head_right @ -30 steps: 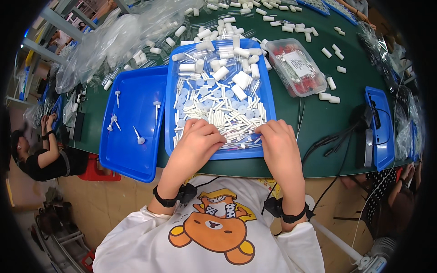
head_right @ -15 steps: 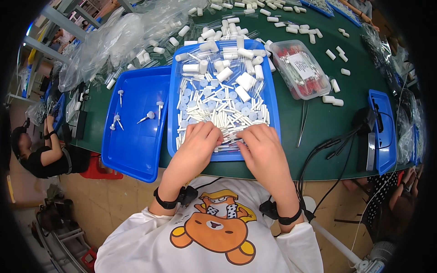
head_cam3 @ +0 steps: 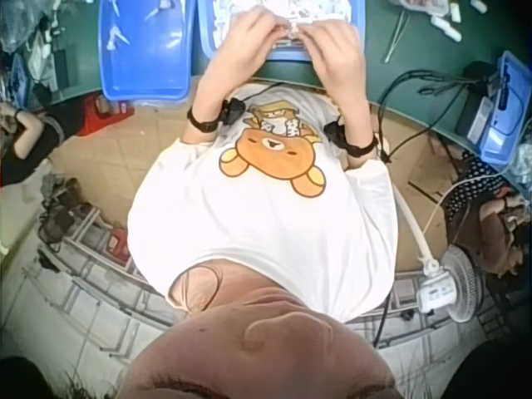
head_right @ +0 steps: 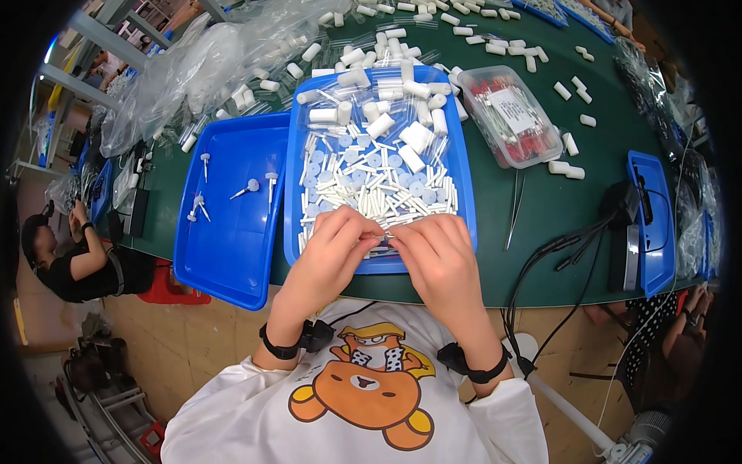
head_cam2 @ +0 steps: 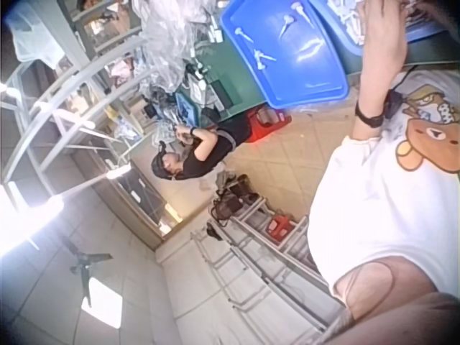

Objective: The recorder is assembling small plastic components, likely for a medical or laboratory device, by inserting a thin rod into a white plastic housing.

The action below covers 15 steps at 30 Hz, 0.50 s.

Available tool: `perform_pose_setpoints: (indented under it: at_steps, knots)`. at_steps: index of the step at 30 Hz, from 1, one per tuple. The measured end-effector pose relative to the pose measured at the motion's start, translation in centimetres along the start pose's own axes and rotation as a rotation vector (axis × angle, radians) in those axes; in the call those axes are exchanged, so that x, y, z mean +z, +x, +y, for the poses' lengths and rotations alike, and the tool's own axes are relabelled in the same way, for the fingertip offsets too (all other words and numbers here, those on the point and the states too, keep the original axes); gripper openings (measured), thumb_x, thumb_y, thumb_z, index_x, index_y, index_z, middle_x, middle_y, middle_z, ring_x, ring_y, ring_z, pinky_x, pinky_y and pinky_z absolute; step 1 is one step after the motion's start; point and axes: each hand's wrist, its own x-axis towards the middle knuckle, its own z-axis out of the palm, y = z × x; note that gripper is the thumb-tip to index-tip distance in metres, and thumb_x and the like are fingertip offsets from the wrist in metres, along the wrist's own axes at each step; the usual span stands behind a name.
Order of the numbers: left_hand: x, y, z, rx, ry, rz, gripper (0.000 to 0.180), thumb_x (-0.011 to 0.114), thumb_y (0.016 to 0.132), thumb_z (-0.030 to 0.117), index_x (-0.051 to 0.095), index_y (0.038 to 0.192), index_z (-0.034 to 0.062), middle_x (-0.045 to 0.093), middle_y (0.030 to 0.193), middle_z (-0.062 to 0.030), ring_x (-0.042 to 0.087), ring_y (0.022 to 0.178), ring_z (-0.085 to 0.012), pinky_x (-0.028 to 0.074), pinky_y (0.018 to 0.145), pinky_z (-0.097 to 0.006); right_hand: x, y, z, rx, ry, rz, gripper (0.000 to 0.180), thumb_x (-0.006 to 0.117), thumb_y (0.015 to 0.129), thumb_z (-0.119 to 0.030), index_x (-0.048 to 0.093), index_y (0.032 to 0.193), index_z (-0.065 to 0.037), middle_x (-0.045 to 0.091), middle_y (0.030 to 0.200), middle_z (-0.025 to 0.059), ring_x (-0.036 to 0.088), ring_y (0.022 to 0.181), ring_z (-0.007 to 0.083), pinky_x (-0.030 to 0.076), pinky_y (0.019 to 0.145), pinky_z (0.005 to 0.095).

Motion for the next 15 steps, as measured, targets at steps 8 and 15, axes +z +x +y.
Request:
perform_pose_setpoints:
  at_steps: [8, 15]
  knots:
    - [1.2, 0.4, 0.8, -0.031, -0.063, 0.016, 0.011, 0.068, 0.079, 0.002, 0.064, 0.089, 0.0043, 0.054, 0.084, -0.0069, 0.051, 0.081, -0.0235, 0.04, 0.075, -0.031, -1.3, -0.8, 0.2, 0.005, -0.049, 0.041, 0.023, 0.072, 0.07, -0.002, 0.066, 0.092, -0.003, 0.061, 0.083, 0.0054, 0.056, 0.081, 0.0249, 0.043, 0.072, 0.0358]
    - [2.0, 1.3, 1.0, 0.031, 0.001, 0.001, 0.012, 0.069, 0.077, 0.003, 0.065, 0.088, 0.0049, 0.055, 0.083, -0.0055, 0.053, 0.081, -0.0224, 0.038, 0.076, -0.032, -1.3, -2.2, 1.1, 0.075, -0.068, 0.105, 0.026, 0.071, 0.071, -0.001, 0.067, 0.096, -0.004, 0.06, 0.084, 0.0056, 0.055, 0.081, 0.0243, 0.043, 0.072, 0.0357]
